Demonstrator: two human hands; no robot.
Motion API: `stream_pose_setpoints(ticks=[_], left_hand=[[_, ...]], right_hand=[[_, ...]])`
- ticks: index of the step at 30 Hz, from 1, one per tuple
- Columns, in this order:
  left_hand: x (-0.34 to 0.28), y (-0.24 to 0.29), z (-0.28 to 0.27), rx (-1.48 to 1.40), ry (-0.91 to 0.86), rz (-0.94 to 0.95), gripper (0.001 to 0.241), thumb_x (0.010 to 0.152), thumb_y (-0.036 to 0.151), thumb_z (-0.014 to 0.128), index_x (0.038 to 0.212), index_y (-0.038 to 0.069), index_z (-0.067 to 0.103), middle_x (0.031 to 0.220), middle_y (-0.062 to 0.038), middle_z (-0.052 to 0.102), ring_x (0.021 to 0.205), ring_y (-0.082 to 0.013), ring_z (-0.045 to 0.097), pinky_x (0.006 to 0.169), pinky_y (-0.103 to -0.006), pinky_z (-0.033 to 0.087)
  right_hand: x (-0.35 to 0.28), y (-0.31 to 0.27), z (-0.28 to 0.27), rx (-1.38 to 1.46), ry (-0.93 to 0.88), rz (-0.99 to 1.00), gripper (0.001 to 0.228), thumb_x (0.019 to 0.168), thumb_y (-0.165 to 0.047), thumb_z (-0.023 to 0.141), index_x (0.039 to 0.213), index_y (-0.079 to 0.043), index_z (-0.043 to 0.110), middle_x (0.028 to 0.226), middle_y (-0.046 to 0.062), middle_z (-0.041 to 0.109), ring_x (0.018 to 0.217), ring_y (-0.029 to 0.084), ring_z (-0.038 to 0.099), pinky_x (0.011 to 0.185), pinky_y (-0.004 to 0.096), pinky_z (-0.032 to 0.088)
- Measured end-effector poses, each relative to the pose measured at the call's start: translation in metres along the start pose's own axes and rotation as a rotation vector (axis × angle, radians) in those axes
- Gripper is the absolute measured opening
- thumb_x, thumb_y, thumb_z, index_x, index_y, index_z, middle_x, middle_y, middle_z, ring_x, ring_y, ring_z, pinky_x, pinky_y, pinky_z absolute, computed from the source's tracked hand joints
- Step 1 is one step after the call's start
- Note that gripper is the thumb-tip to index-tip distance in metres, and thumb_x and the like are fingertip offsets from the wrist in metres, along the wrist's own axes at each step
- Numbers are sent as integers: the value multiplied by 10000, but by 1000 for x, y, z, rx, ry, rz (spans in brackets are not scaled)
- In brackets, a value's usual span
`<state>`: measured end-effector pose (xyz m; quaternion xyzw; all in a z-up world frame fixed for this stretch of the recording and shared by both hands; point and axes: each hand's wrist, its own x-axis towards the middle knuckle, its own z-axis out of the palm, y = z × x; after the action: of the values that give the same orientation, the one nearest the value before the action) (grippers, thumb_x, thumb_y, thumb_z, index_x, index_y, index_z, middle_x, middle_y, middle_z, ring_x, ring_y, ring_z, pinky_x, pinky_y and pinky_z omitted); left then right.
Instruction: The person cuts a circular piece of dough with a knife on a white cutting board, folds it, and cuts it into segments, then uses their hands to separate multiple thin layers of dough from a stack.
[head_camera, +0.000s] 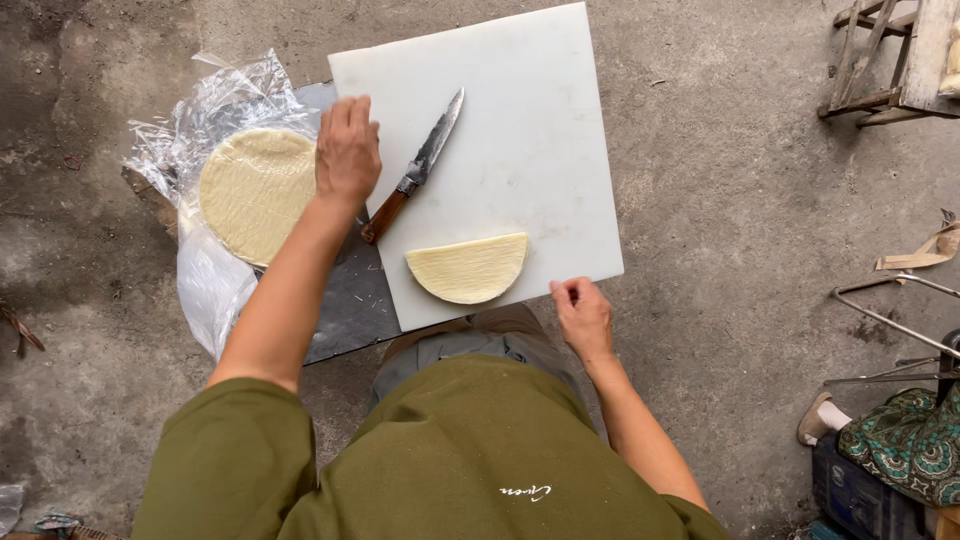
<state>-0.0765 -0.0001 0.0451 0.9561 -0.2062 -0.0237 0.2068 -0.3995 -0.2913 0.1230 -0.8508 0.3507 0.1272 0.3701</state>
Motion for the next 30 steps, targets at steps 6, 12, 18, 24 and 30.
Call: stream_pose_setpoints(ticks=[6,12,18,24,30], left_hand=[[-112,64,-31,-23,-96,-107,582,890,219,796,1352,-54,569,1261,-200,583,1130,-392,565,950,-476,480],[-125,70,-13,100,-15,-136,575,876,153,788,1389,-4,580,1276,-155,570,1181,-360,569,1026,-439,492],[-125,57,-3,68,-86,-238,431,912,147,773,1282,20,594,1192,-172,554,1134,-371,539,982,-451,475],[-115,73,-33,-265,29,-265,354,1032,145,689,1312,-19,549,1222,-230,544,1142,-364,536,994,-454,466],[-136,164,-58,-1151,-433,-422,376,1039,228,625,1343,23,540,1058,-91,659,930,-158,608,796,-297,533]], right_hand=[[50,39,-25,-288,301,-268,586,909,-297,770,1380,2,592,1308,228,560,1175,416,508,991,514,433],[72,69,-19,-253,274,-339,557,940,-312,790,1384,-25,615,1330,179,574,1229,389,526,1054,497,443],[83,58,-25,-213,196,-337,575,910,-336,788,1361,-19,626,1328,188,561,1219,385,524,1006,480,466],[63,10,-55,-172,233,-432,526,975,-398,736,1336,-32,630,1268,148,614,1163,303,581,984,420,500],[14,-55,-28,603,-531,-321,574,1022,-421,561,1435,-25,516,1232,71,656,1116,146,626,979,307,532]])
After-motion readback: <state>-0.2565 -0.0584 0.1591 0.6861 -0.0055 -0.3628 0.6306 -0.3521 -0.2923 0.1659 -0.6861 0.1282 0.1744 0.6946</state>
